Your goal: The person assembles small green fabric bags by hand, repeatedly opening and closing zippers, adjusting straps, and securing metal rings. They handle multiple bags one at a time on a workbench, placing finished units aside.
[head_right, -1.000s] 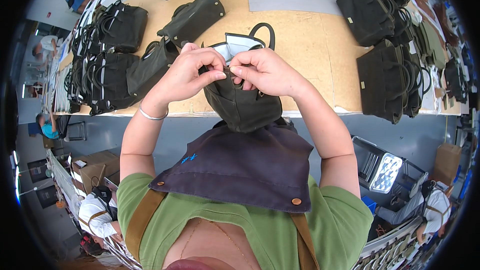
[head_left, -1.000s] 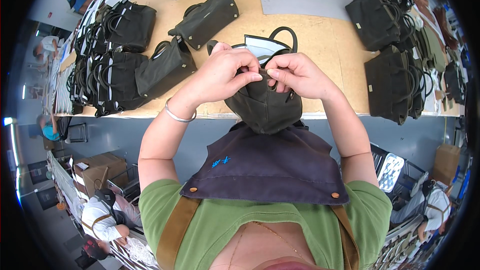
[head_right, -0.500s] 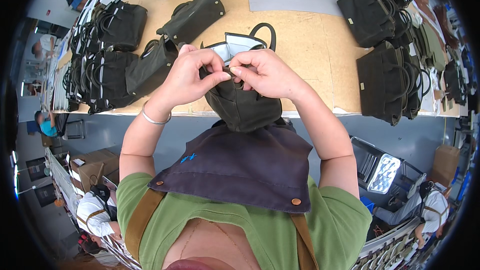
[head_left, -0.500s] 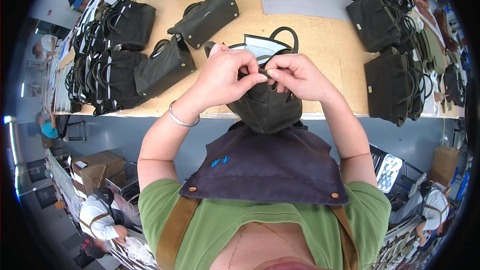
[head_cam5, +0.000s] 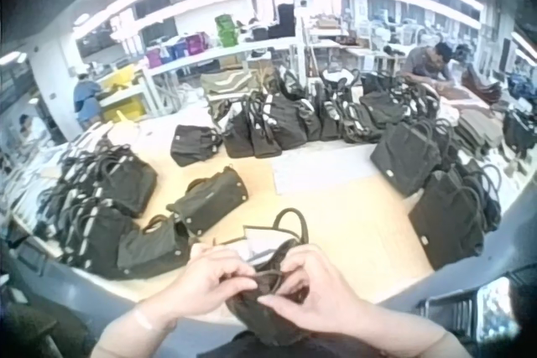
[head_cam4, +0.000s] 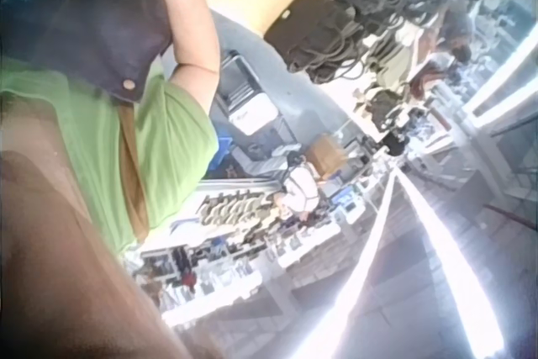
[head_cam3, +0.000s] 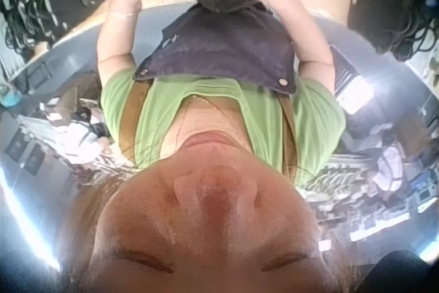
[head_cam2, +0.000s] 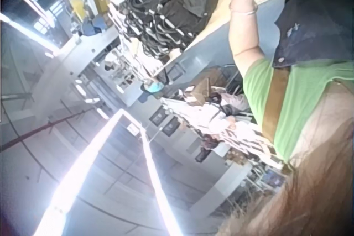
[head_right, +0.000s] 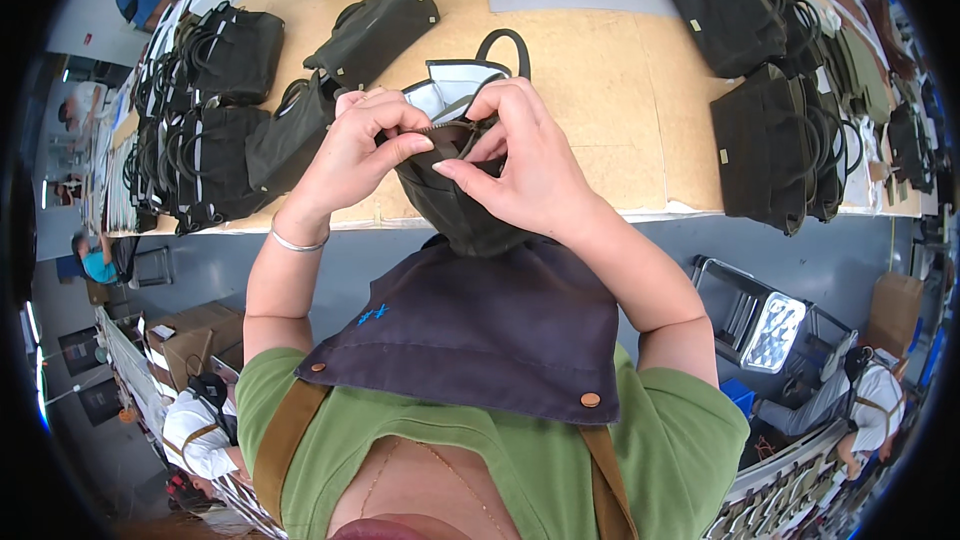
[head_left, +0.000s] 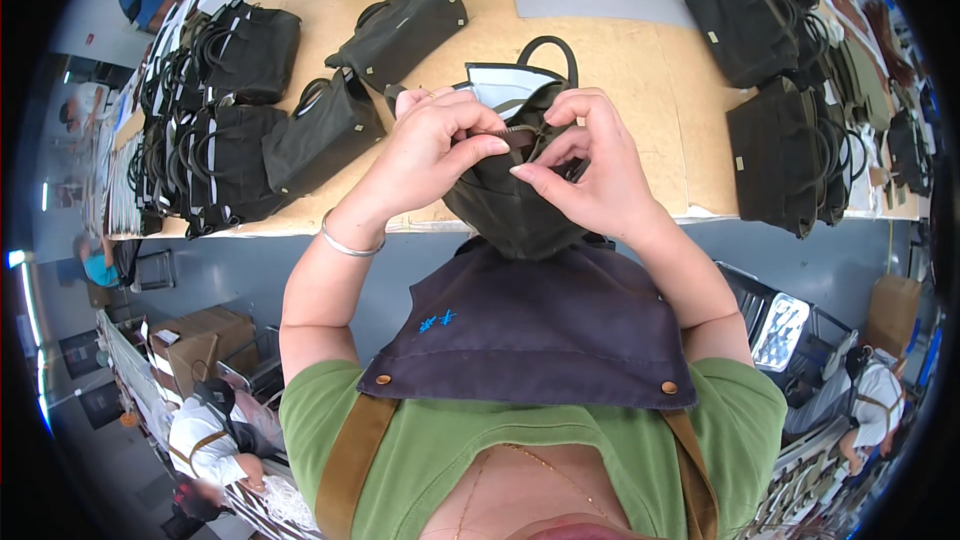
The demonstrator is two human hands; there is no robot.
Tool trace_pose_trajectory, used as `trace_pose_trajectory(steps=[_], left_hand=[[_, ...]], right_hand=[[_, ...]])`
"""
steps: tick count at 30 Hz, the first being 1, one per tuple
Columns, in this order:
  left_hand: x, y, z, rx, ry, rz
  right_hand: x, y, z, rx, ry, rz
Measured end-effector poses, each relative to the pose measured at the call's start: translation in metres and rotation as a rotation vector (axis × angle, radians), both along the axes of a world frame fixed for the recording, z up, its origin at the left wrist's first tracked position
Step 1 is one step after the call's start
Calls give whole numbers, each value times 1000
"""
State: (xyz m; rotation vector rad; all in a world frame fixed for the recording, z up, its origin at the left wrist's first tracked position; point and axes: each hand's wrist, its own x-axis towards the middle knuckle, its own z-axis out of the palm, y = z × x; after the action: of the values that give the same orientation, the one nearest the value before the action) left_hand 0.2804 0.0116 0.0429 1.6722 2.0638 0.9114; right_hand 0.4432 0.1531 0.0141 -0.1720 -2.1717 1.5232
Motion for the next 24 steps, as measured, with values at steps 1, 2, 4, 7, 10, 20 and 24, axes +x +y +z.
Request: trace_pose_trajectory(steps=[1, 2, 4, 7, 10, 20, 24], left_hand=[[0, 0, 0, 6, 18, -6], [1, 0, 0, 12, 36, -12], [4, 0, -1, 30, 77, -10], [8, 0, -3, 44, 115, -1], [9, -1, -1, 9, 127, -38], [2, -1, 15, 134, 178, -342], [-32, -14, 2, 43, 92, -157]], right_hand=[[1, -1, 0, 47, -6, -8], [1, -2, 0, 94, -12, -16], [-1, -3, -6, 175, -4, 4], [-3, -1, -5, 200, -59, 58], [-2, 12, 6, 286, -95, 131], [-25, 59, 21, 560, -103, 368], [-29, 54, 20, 218, -221, 269]])
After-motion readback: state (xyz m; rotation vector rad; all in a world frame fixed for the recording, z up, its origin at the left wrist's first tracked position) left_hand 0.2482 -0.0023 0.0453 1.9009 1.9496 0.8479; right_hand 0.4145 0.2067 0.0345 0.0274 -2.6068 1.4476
